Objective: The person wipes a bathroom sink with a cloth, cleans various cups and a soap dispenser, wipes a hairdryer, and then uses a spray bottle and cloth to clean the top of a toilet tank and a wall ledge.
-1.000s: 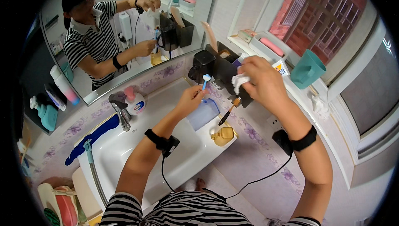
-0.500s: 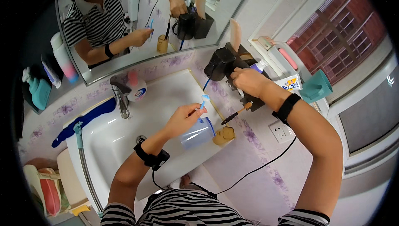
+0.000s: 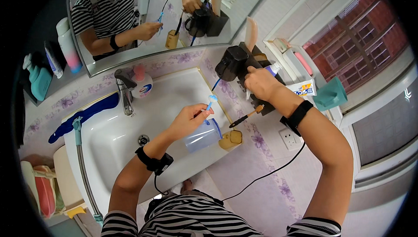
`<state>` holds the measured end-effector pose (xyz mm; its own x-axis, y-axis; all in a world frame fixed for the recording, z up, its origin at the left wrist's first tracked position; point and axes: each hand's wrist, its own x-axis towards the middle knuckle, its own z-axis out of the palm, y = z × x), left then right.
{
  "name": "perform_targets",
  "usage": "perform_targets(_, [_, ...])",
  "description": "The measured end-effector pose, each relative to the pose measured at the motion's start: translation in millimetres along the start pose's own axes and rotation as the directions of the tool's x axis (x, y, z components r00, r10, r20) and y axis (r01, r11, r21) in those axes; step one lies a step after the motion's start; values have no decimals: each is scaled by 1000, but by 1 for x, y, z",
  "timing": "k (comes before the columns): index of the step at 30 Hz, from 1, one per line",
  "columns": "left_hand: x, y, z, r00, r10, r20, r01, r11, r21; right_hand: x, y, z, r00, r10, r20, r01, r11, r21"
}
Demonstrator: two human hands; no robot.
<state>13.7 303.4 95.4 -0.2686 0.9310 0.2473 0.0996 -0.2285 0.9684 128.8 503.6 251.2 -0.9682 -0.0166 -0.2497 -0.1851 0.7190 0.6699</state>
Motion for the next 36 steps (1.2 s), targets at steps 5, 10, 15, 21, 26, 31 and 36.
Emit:
perform_targets(5, [0,-4,2,1000,13,8,-13,1000,10,-12,13,-13,988,107,-111,-60,929,365])
perform_targets(10, [0,-6,7,1000,1,-1,-1,1000,16,-9,-1,5,959,139,-247,-21,904,428])
perform_targets(15, [-2,-9,13,999,-22,-42,20,999,-39,-11,1,-2,987,88,-137,-20,900,434])
perform_targets(21, [-3,-5,15,1000,-14,-17,14,1000,-21,-17,3,-5,984,104,-147,-35,913,407])
perform_targets(26, [-2,-12,17,1000,-20,-7,20,1000,-7,-11,-4,3,978,87,-190,3,904,427])
perform_targets(31, [-2,-11,15,999,-40,-12,40,999,-16,-14,6,-12,991,49,-125,17,879,476])
perform_targets(36, [1,-11,19,999,-39,-11,38,999,-35,-7,-3,3,959,106,-261,9,915,403])
